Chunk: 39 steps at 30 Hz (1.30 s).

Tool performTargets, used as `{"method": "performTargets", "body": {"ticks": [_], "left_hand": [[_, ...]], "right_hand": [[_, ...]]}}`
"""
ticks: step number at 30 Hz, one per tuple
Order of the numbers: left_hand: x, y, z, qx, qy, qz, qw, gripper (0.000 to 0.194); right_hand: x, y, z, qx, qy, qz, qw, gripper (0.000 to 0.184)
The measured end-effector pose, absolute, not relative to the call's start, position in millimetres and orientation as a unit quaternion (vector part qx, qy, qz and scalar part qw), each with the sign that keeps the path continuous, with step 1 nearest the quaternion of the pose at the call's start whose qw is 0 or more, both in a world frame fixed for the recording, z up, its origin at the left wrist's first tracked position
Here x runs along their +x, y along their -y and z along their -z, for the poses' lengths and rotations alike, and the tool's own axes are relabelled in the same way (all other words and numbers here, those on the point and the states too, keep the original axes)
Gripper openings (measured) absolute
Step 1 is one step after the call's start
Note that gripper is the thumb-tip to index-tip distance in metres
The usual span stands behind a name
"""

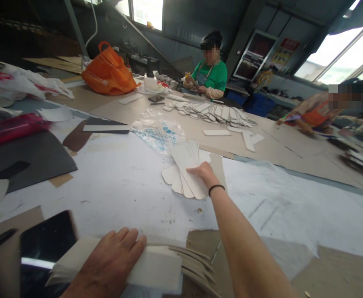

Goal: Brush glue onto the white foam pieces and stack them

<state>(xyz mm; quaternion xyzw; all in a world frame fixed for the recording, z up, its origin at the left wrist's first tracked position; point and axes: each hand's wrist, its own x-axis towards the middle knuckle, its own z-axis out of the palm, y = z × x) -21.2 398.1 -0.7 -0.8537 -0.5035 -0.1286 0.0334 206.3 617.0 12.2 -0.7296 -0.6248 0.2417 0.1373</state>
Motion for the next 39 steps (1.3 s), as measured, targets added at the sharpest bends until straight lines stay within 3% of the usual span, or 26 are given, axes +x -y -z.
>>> {"method": "performTargets", "body": {"ticks": [8,13,17,21,23,26,29,30,35,39], "left_hand": [[-19,-399,-3,-0.856,0.512,0.073,0.014,0.036],[-20,-387,3,-0.854,0.495,0.091,0.134,0.038],[-21,-385,-9,-0.836,0.510,0.067,0.189,0.044],[-18,-404,-29,-0.842,0.533,-0.012,0.080,0.035],[-16,-415,-36,-0.849,0.527,-0.035,0.005,0.041],[-16,-424,-39,-0.846,0.529,-0.028,-0.061,0.050],[-18,-425,-35,-0.829,0.553,-0.028,-0.078,0.054],[-19,-425,-33,-0.827,0.556,-0.032,-0.079,0.055],[-22,-424,-28,-0.829,0.549,-0.044,-0.093,0.056],[-23,-422,-29,-0.827,0.553,-0.032,-0.098,0.055]], "right_hand": [[169,-547,-63,-0.646,0.748,-0.144,0.052,0.043],[148,-484,-57,-0.480,0.860,-0.162,-0.062,0.018],[152,-460,-50,-0.423,0.883,-0.184,-0.084,0.014],[166,-470,-57,-0.370,0.902,-0.211,-0.070,0.029],[170,-488,-56,-0.383,0.897,-0.205,-0.085,0.042],[168,-525,-39,-0.480,0.867,-0.118,-0.063,0.042],[156,-556,-9,-0.539,0.840,-0.036,-0.036,0.076],[151,-563,1,-0.545,0.837,-0.021,-0.037,0.078],[145,-577,23,-0.552,0.831,0.032,-0.069,0.028],[176,-574,3,-0.505,0.858,0.057,-0.072,0.025]]}}
